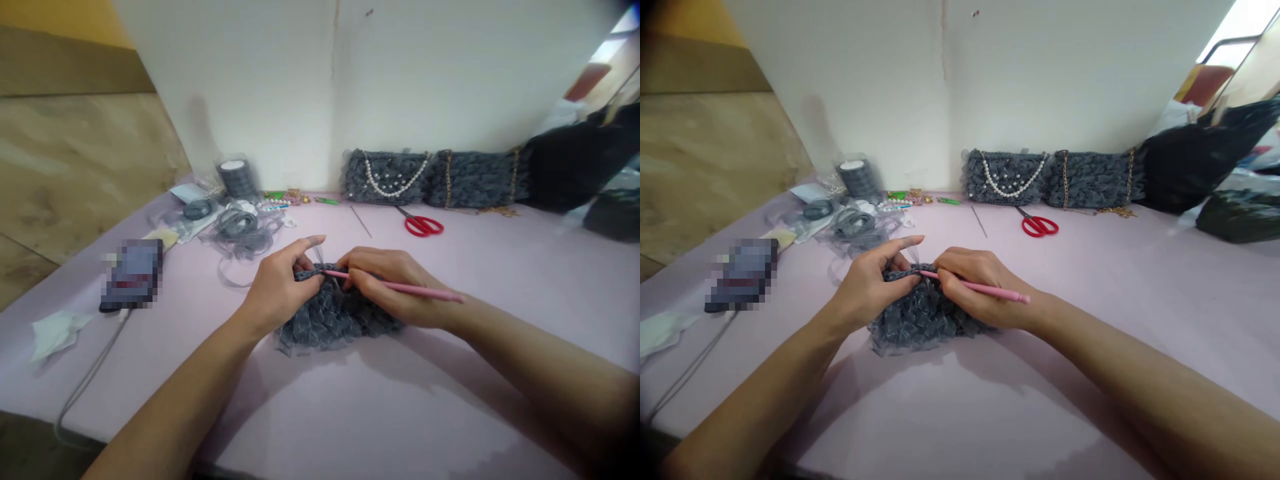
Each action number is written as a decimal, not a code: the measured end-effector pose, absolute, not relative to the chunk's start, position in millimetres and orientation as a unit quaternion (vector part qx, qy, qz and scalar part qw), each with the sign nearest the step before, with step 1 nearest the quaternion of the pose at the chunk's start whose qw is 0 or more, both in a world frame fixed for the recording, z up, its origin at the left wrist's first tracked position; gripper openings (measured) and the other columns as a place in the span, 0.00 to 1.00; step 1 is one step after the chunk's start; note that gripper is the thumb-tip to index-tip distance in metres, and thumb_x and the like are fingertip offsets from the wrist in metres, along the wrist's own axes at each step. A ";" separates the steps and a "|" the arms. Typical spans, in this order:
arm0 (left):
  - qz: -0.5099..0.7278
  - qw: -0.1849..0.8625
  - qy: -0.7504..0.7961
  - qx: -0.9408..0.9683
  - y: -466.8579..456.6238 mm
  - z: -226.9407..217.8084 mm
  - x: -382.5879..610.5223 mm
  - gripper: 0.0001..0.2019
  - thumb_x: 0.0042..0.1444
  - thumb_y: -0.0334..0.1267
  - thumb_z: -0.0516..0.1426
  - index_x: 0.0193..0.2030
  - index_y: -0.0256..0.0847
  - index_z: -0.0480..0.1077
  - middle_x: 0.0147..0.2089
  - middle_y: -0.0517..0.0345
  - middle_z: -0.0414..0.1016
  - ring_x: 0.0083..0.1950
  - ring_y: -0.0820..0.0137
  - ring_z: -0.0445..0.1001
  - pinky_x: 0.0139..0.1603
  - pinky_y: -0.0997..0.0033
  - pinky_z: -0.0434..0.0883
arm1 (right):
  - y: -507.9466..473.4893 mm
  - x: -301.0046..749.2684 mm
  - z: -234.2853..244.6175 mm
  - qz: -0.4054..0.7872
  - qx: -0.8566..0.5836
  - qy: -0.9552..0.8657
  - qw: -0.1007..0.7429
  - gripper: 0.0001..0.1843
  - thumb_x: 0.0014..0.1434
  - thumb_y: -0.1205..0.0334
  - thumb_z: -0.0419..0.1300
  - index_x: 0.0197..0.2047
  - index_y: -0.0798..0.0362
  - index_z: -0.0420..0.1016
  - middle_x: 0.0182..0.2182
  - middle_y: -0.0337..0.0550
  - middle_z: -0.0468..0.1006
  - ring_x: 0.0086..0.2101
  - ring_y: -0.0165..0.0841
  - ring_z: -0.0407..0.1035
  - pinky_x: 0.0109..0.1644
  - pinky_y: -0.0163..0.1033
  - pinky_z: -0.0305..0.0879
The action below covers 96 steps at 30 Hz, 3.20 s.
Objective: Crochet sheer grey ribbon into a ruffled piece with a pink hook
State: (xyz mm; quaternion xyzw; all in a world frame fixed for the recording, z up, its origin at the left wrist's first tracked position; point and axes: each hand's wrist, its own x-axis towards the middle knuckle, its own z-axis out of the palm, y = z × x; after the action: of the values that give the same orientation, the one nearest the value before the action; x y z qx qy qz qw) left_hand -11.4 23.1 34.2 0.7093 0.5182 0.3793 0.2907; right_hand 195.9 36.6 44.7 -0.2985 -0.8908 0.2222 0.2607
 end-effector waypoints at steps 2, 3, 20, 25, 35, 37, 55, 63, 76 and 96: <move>0.398 0.271 0.527 0.700 21.9 31.8 -7.2 0.28 0.49 0.31 0.59 0.60 0.40 0.68 0.30 0.64 0.67 0.31 0.74 0.65 0.37 0.73 0.63 | 31.6 189.8 39.3 0.162 -0.291 -0.902 0.273 0.13 0.66 0.67 0.46 0.31 0.56 0.67 0.28 0.41 0.68 0.26 0.27 0.61 0.30 0.35 0.58; 0.409 0.268 0.532 0.691 21.4 29.9 -4.8 0.29 0.49 0.31 0.59 0.61 0.40 0.68 0.30 0.64 0.68 0.31 0.74 0.65 0.38 0.73 0.63 | 29.7 186.2 35.1 0.124 -0.287 -0.908 0.280 0.14 0.67 0.66 0.46 0.31 0.57 0.66 0.29 0.42 0.68 0.26 0.28 0.61 0.31 0.35 0.59; 0.398 0.750 0.393 0.353 30.3 22.8 -6.3 0.26 0.41 0.26 0.65 0.51 0.35 0.73 0.39 0.53 0.79 0.37 0.69 0.77 0.45 0.68 0.71 | 48.5 191.9 15.8 0.047 -0.211 -0.922 0.320 0.12 0.69 0.64 0.47 0.32 0.53 0.63 0.31 0.44 0.68 0.29 0.30 0.63 0.32 0.35 0.63; 0.374 0.725 0.434 0.382 33.3 29.2 -15.5 0.26 0.43 0.28 0.65 0.53 0.38 0.73 0.38 0.53 0.80 0.36 0.69 0.78 0.42 0.69 0.71 | 48.1 200.7 37.9 0.173 -0.212 -0.925 0.263 0.11 0.69 0.63 0.47 0.40 0.56 0.68 0.34 0.46 0.73 0.32 0.30 0.66 0.35 0.36 0.62; 0.354 0.739 0.421 0.389 35.8 28.9 -22.8 0.21 0.43 0.28 0.64 0.48 0.38 0.77 0.37 0.51 0.81 0.34 0.67 0.78 0.41 0.66 0.72 | 47.4 208.5 50.5 0.326 -0.279 -0.872 0.234 0.14 0.69 0.61 0.48 0.44 0.51 0.74 0.38 0.43 0.80 0.39 0.33 0.72 0.43 0.37 0.66; 0.349 0.745 0.406 0.397 33.4 27.1 -18.6 0.20 0.43 0.28 0.64 0.47 0.39 0.77 0.36 0.52 0.81 0.34 0.68 0.78 0.42 0.66 0.72 | 45.3 205.3 46.4 0.342 -0.290 -0.856 0.259 0.15 0.69 0.58 0.48 0.38 0.52 0.73 0.34 0.42 0.79 0.37 0.32 0.71 0.42 0.37 0.65; 0.422 0.480 0.454 0.621 24.1 22.5 -1.2 0.36 0.54 0.38 0.62 0.68 0.34 0.56 0.44 0.53 0.75 0.46 0.68 0.73 0.51 0.70 0.66 | 32.7 184.3 17.9 0.067 -0.355 -0.881 0.306 0.16 0.68 0.58 0.47 0.28 0.51 0.55 0.21 0.34 0.60 0.21 0.26 0.55 0.25 0.34 0.49; 0.478 0.683 0.397 0.385 19.9 14.1 15.7 0.26 0.47 0.32 0.64 0.55 0.39 0.68 0.37 0.59 0.77 0.33 0.73 0.74 0.40 0.72 0.68 | 39.9 181.7 3.0 -0.100 -0.326 -0.890 0.303 0.15 0.69 0.61 0.43 0.29 0.50 0.56 0.23 0.40 0.66 0.22 0.30 0.58 0.25 0.36 0.48; 0.401 0.711 0.375 0.439 32.4 22.4 -11.0 0.26 0.46 0.32 0.68 0.55 0.41 0.72 0.36 0.61 0.76 0.36 0.76 0.74 0.43 0.74 0.67 | 44.6 195.7 17.2 0.049 -0.217 -0.912 0.344 0.09 0.67 0.64 0.51 0.32 0.51 0.60 0.31 0.43 0.72 0.28 0.28 0.65 0.29 0.33 0.60; 0.300 0.746 0.373 0.463 45.3 25.6 -42.4 0.19 0.47 0.29 0.65 0.49 0.37 0.76 0.31 0.61 0.73 0.30 0.78 0.72 0.33 0.78 0.69 | 44.3 203.9 39.3 0.160 -0.168 -0.937 0.260 0.06 0.67 0.67 0.50 0.41 0.54 0.67 0.43 0.49 0.76 0.37 0.28 0.70 0.37 0.32 0.63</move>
State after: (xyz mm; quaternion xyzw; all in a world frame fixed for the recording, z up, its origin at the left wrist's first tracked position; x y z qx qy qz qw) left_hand -42.4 45.3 25.6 0.4627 0.3734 0.2999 0.7460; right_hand 203.9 44.3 39.3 -0.1684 -0.9373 0.1598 0.2598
